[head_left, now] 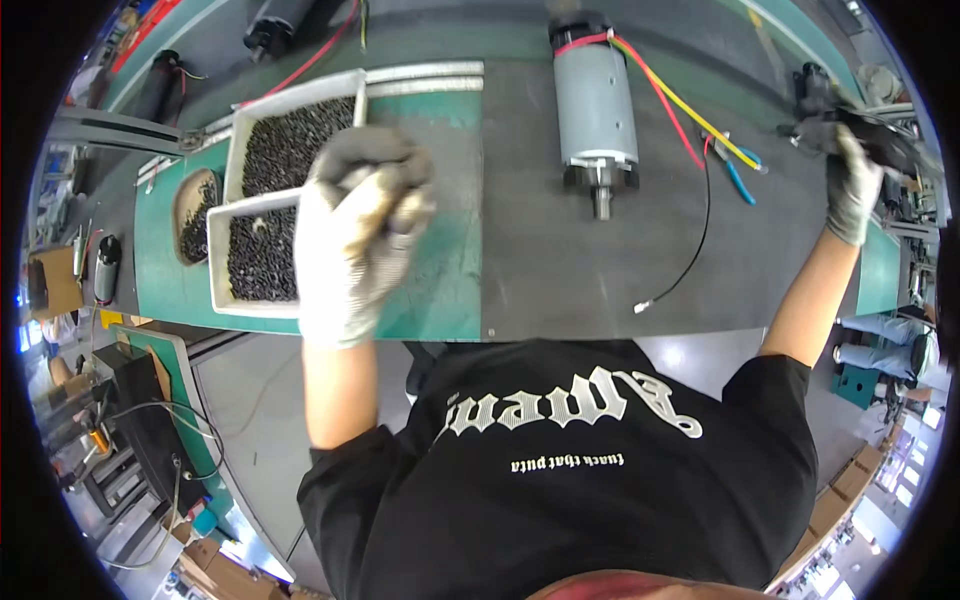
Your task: Assemble components such as fan blades and housings onto electric motors using an electric screwdriver and pliers at a manual assembly station.
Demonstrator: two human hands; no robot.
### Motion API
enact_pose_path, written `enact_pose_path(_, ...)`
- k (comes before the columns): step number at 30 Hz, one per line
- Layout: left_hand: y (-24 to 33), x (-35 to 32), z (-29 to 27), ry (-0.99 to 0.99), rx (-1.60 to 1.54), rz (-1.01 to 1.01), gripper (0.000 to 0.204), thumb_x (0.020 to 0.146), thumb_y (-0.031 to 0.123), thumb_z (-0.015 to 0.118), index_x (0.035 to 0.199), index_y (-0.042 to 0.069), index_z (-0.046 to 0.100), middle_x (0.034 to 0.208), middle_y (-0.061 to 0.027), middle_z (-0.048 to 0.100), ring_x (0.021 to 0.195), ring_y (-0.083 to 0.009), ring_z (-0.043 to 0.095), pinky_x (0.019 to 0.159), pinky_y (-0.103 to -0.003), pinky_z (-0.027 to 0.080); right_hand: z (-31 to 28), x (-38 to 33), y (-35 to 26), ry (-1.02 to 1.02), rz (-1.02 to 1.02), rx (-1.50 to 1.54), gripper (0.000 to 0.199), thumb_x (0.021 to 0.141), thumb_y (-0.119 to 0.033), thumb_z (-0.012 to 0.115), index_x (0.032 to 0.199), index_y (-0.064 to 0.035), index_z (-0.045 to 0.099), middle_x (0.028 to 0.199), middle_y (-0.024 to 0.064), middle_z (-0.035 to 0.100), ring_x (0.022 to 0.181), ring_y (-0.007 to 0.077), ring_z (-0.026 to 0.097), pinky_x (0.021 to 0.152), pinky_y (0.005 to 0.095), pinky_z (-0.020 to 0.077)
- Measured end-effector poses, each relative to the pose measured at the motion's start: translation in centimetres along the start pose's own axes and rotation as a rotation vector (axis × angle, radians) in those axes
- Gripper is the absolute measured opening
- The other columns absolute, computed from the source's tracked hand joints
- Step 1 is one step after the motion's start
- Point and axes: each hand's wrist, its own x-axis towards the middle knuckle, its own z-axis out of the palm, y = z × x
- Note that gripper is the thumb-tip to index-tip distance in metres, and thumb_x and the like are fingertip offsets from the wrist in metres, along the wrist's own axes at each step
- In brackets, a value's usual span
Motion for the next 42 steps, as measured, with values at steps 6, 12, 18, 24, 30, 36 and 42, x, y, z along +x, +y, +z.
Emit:
enact_pose_path(6,-6.6,0.7,7.9,-0.307,-0.432,-0.316,0.03,0.097,0.018,0.058,0.124,0.004,0.054,0.088,-0.0047,0.053,0.055,-0.0028,0.035,0.052,-0.017,0.033,5.0,-5.7,-7.5,-0.366,-0.184,0.703,0.029,0.088,-0.01,0.057,0.113,0.0048,0.06,0.104,0.0184,0.066,0.094,0.0276,0.065,0.092,0.038,0.0505)
enact_pose_path(12,-9.1,-0.4,9.7,-0.346,-0.799,-0.482,0.026,0.099,0.02,0.056,0.116,0.001,0.06,0.087,-0.0065,0.061,0.052,-0.0044,0.035,0.054,-0.021,0.036,17.9,-8.6,-10.8,-0.121,-0.137,0.583,0.032,0.088,-0.01,0.058,0.117,0.0035,0.057,0.105,0.0163,0.063,0.094,0.0257,0.063,0.089,0.036,0.0498)
enact_pose_path(18,-9.2,-1.5,9.8,-0.158,-0.214,-0.323,0.023,0.098,0.019,0.058,0.11,0.0,0.061,0.08,-0.0057,0.061,0.049,-0.0045,0.034,0.051,-0.021,0.035,16.9,-9.3,-10.8,0.073,-0.085,0.532,0.037,0.087,-0.009,0.059,0.122,0.0018,0.052,0.107,0.0138,0.06,0.094,0.0235,0.06,0.085,0.0336,0.049)
enact_pose_path(24,-10.6,-3.6,7.4,-0.27,-0.593,-0.939,0.03,0.101,0.032,0.05,0.079,0.012,0.045,0.059,0.0033,0.038,0.047,-0.0084,0.034,0.049,-0.021,0.031,20.8,-10.3,-9.9,0.256,0.008,0.46,0.044,0.086,-0.009,0.059,0.127,0.0002,0.047,0.109,0.0112,0.057,0.095,0.0214,0.057,0.08,0.0312,0.0481)
enact_pose_path(30,-14.9,-1.1,7.6,0.153,-0.507,-0.735,0.017,0.102,0.023,0.049,0.098,0.007,0.051,0.076,0.0008,0.048,0.061,-0.0086,0.043,0.058,-0.024,0.039,19.9,-9.9,-8.6,0.448,0.053,0.348,0.05,0.085,-0.008,0.06,0.131,-0.0015,0.043,0.112,0.0087,0.054,0.095,0.0192,0.053,0.076,0.0288,0.0473)
enact_pose_path(36,-15.9,-0.9,6.8,0.118,-0.885,-0.751,0.008,0.099,0.01,0.055,0.101,0.002,0.055,0.081,-0.0005,0.052,0.063,-0.0061,0.046,0.056,-0.023,0.039,19.7,-9.7,-6.8,0.429,0.057,0.375,0.051,0.084,-0.007,0.06,0.132,-0.0017,0.043,0.112,0.0083,0.055,0.096,0.0189,0.054,0.076,0.0298,0.049)
enact_pose_path(42,-14.7,-1.0,8.2,0.113,-0.065,-0.543,0.014,0.095,0.011,0.06,0.103,-0.001,0.056,0.086,-0.004,0.058,0.071,-0.0061,0.054,0.058,-0.023,0.046,20.3,-9.4,-6.5,0.423,0.079,0.303,0.053,0.084,-0.007,0.061,0.134,-0.0014,0.042,0.112,0.0077,0.055,0.098,0.0199,0.055,0.077,0.032,0.0496)
